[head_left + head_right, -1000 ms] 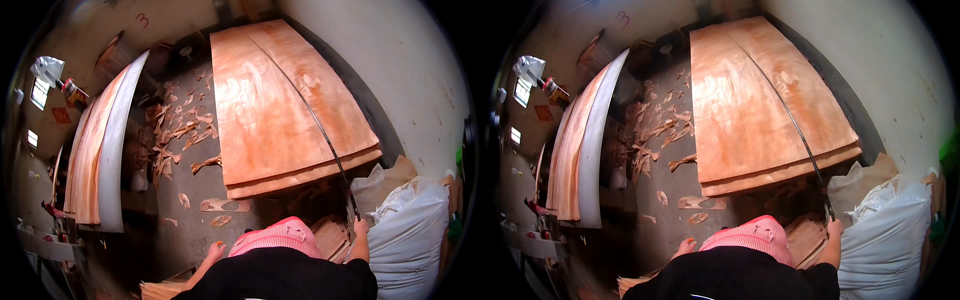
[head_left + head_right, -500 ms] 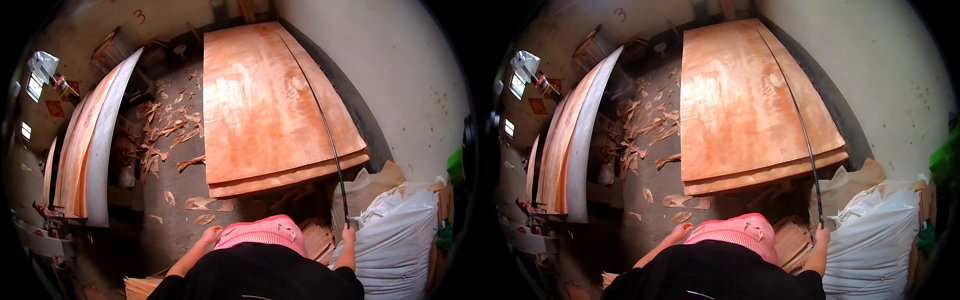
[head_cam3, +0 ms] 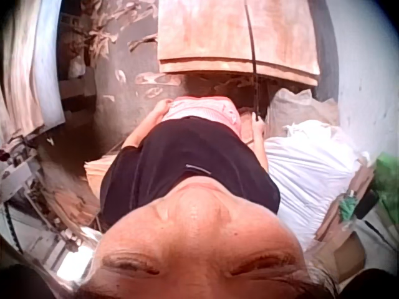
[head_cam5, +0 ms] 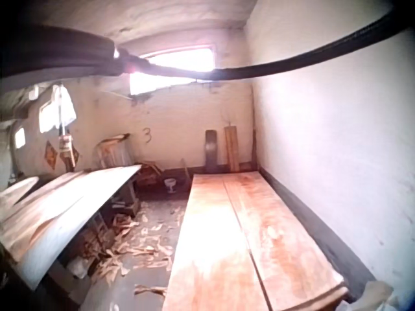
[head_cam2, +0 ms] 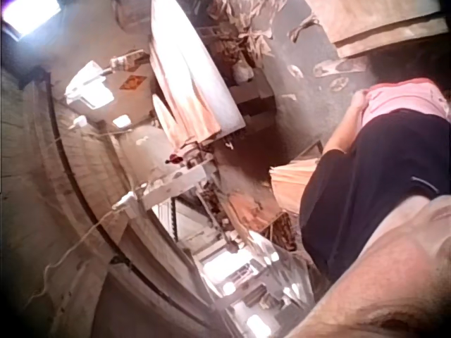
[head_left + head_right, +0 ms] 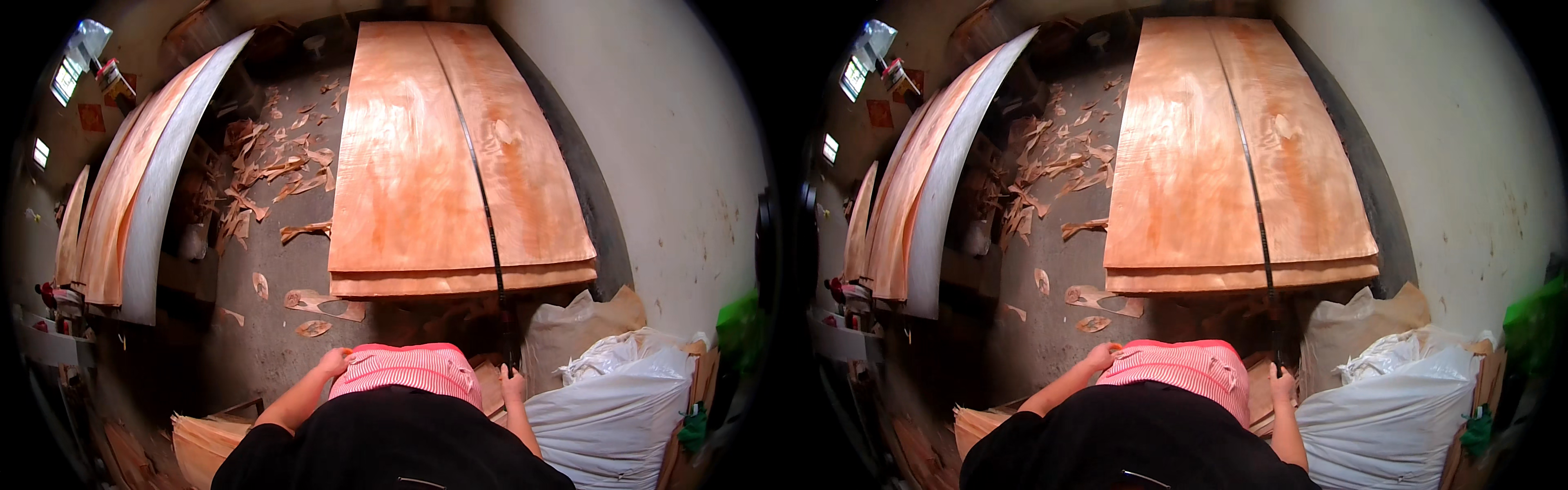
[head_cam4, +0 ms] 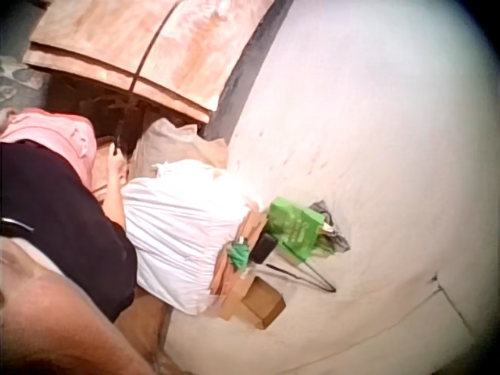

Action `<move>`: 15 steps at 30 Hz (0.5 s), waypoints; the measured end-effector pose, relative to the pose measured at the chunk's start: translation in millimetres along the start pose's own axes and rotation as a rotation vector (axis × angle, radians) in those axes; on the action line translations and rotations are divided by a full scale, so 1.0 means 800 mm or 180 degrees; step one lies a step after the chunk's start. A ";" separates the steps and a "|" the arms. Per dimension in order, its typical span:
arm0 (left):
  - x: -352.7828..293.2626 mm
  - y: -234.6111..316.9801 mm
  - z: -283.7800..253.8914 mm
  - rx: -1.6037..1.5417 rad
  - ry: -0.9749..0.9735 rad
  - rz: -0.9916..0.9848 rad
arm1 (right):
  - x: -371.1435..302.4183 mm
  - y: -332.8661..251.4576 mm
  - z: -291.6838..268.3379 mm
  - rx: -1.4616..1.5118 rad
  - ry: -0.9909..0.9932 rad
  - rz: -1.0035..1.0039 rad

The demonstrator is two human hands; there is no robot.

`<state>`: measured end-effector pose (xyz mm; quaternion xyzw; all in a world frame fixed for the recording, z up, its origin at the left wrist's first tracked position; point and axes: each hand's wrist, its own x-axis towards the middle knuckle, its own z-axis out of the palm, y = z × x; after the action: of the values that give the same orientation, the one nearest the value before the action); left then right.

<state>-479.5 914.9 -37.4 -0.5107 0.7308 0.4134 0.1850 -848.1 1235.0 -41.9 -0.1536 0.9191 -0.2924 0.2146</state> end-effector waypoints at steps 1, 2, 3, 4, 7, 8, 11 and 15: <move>0.003 -0.003 -0.002 -0.0039 0.0035 0.0034 | -0.001 -0.009 0.004 0.0021 -0.0056 -0.0045; 0.004 -0.007 -0.005 -0.0054 0.0078 0.0035 | -0.003 -0.020 0.010 0.0042 -0.0119 -0.0091; 0.003 -0.013 -0.008 -0.0070 0.0122 0.0029 | -0.006 -0.032 0.017 0.0061 -0.0188 -0.0137; 0.004 -0.018 -0.011 -0.0093 0.0168 0.0040 | -0.008 -0.048 0.023 0.0210 -0.0210 -0.0189; 0.002 -0.048 -0.026 -0.0424 0.0189 0.0070 | -0.007 -0.100 0.049 0.0651 -0.0622 -0.0106; 0.002 -0.065 -0.028 -0.0488 0.0222 0.0006 | -0.014 -0.136 0.052 0.0785 -0.0666 -0.0138; 0.001 -0.117 -0.037 -0.0657 0.0326 -0.0157 | -0.013 -0.195 0.083 0.1152 -0.1094 0.0401; -0.009 -0.191 -0.064 -0.0751 0.0570 -0.0364 | -0.009 -0.274 0.126 0.1300 -0.1225 0.0623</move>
<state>-331.3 857.3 -65.9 -0.6045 0.6604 0.4380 0.0810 -758.7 1018.6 18.2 -0.0705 0.7942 -0.4148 0.4385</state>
